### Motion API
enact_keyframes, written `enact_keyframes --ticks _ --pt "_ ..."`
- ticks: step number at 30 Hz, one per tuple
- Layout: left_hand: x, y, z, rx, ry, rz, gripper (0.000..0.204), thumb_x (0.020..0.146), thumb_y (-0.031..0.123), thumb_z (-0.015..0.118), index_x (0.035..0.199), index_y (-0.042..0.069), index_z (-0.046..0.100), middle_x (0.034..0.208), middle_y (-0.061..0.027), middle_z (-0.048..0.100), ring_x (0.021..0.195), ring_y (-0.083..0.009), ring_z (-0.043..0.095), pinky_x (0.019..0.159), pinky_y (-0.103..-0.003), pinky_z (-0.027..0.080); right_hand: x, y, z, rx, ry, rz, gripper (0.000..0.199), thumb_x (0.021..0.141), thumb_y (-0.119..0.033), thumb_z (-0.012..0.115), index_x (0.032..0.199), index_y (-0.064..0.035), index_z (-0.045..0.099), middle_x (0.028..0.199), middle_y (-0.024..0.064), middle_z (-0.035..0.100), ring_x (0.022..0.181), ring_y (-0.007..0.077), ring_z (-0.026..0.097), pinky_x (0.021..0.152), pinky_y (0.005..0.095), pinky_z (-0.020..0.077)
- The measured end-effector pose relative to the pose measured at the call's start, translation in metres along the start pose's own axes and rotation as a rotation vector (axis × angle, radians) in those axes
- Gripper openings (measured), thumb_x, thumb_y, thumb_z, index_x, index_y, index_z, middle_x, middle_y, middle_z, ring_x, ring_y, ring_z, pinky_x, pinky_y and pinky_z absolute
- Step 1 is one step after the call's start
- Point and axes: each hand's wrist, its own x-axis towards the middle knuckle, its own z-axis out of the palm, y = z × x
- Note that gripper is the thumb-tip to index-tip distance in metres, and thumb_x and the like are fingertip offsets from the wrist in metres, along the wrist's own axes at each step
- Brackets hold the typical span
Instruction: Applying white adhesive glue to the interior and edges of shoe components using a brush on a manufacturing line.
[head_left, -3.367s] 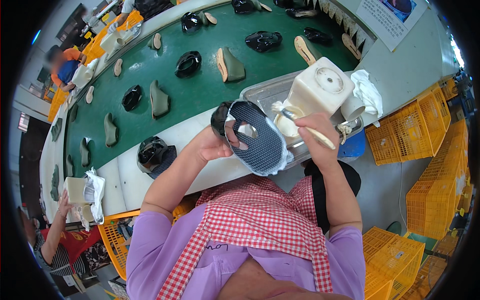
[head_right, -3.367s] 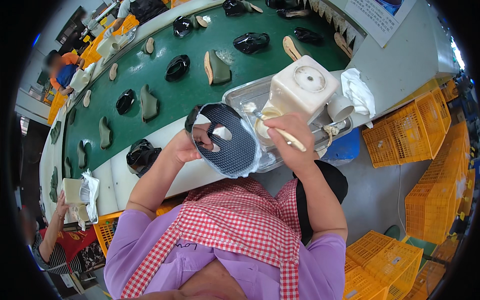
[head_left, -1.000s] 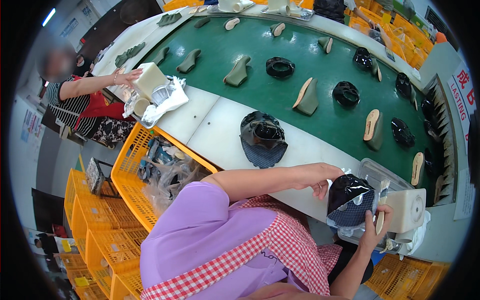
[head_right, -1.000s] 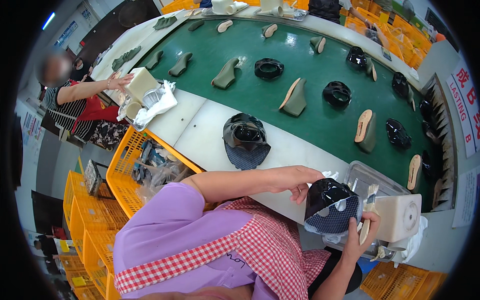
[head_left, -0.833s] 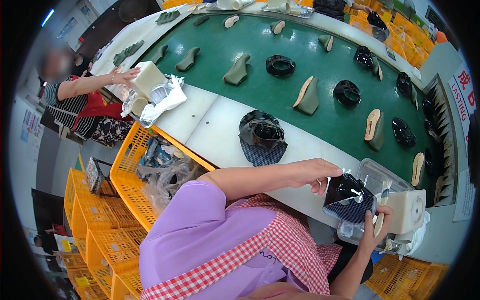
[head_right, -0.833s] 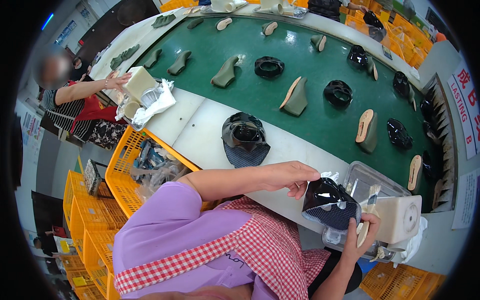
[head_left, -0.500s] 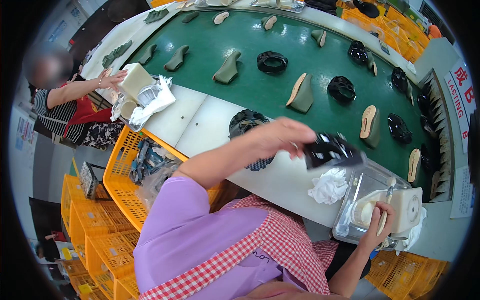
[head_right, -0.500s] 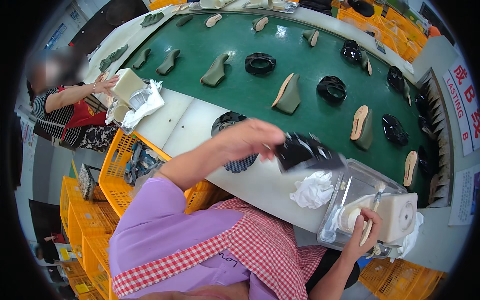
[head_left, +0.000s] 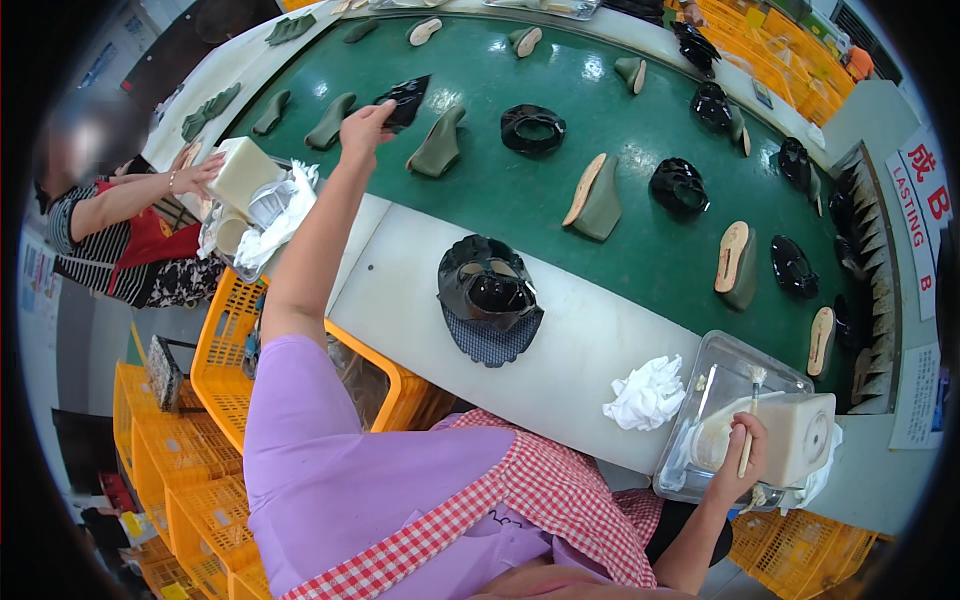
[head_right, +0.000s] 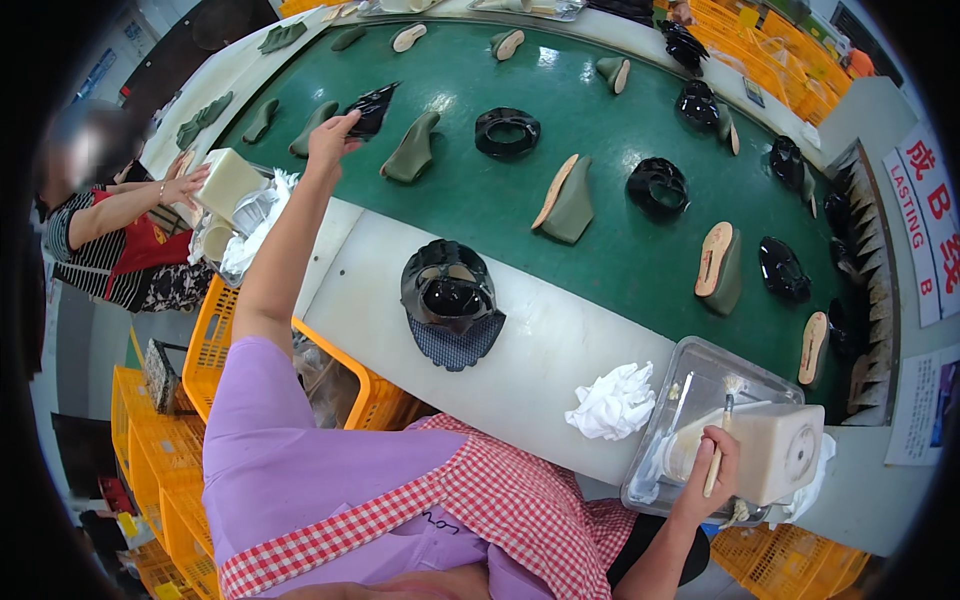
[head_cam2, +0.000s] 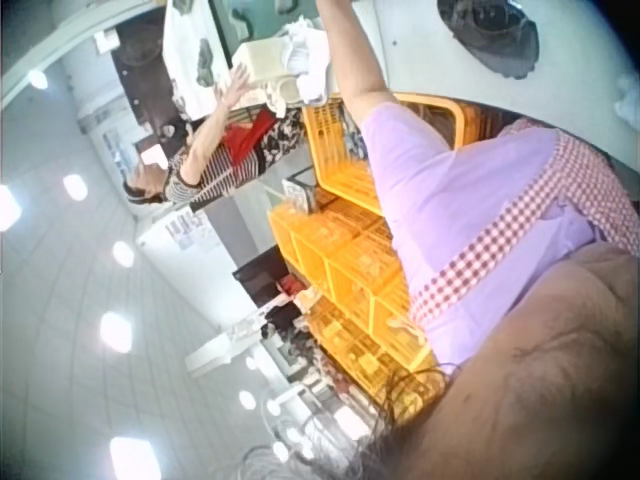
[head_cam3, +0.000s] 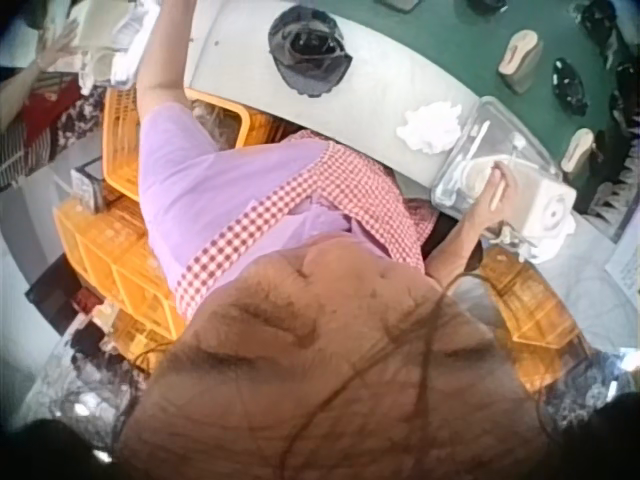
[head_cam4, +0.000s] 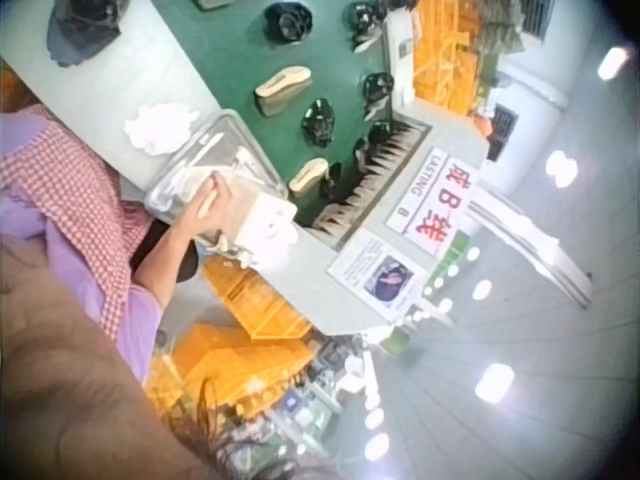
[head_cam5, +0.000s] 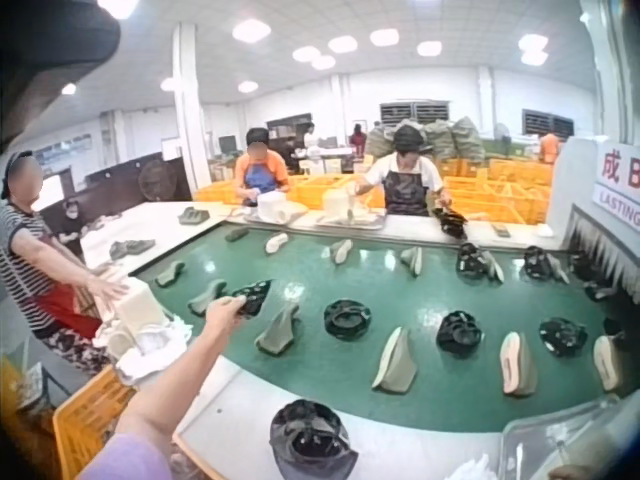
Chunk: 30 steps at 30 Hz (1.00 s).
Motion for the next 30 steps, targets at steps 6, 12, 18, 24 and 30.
enact_keyframes --ticks 6,12,18,24,30 --pt "0.091 -0.062 -0.025 0.714 0.349 0.217 0.039 0.077 0.043 0.072 0.091 0.007 0.073 0.068 -0.0042 0.066 0.064 -0.0147 0.064 0.062 -0.027 0.051 0.008 0.0 0.015 -0.053 -0.014 -0.008 0.011 0.089 -0.003 0.055 0.097 -0.0001 0.061 0.091 0.0059 0.058 0.085 0.0151 0.055 0.079 0.0261 0.0428" --pt "0.116 -0.083 -0.004 0.641 0.295 0.109 0.054 0.078 0.037 0.069 0.124 0.012 0.059 0.108 -0.0108 0.063 0.095 -0.0245 0.062 0.073 -0.038 0.053 0.012 0.0 0.022 -0.106 -0.048 -0.043 0.011 0.089 -0.003 0.055 0.097 -0.0001 0.062 0.088 0.0068 0.057 0.084 0.0166 0.055 0.079 0.0275 0.0426" --pt "-0.023 -0.002 0.054 0.519 -0.755 -0.07 0.049 0.088 0.044 0.059 0.123 0.01 0.06 0.112 -0.005 0.062 0.1 -0.0195 0.057 0.081 -0.035 0.05 0.01 0.0 0.023 -0.123 -0.041 -0.035 0.011 0.089 -0.003 0.055 0.096 0.0002 0.062 0.087 0.0069 0.059 0.083 0.0164 0.056 0.078 0.0271 0.0425" --pt "-0.168 0.072 0.078 0.909 -1.457 0.386 0.045 0.085 0.036 0.059 0.125 0.015 0.059 0.106 -0.0167 0.066 0.093 -0.0334 0.064 0.084 -0.038 0.05 0.006 -0.002 0.016 -0.062 -0.017 -0.012 0.014 0.09 -0.004 0.055 0.099 0.0012 0.064 0.087 0.0071 0.06 0.083 0.0163 0.057 0.077 0.0269 0.0432" --pt "-0.193 0.07 0.099 1.27 -1.39 0.445 0.042 0.081 0.024 0.057 0.122 0.013 0.06 0.1 -0.0152 0.067 0.086 -0.0324 0.063 0.077 -0.041 0.05 0.0 -0.003 0.007 -0.003 -0.004 -0.061 0.017 0.09 -0.003 0.056 0.104 0.0013 0.065 0.089 0.0086 0.063 0.085 0.0164 0.059 0.079 0.0268 0.0445"
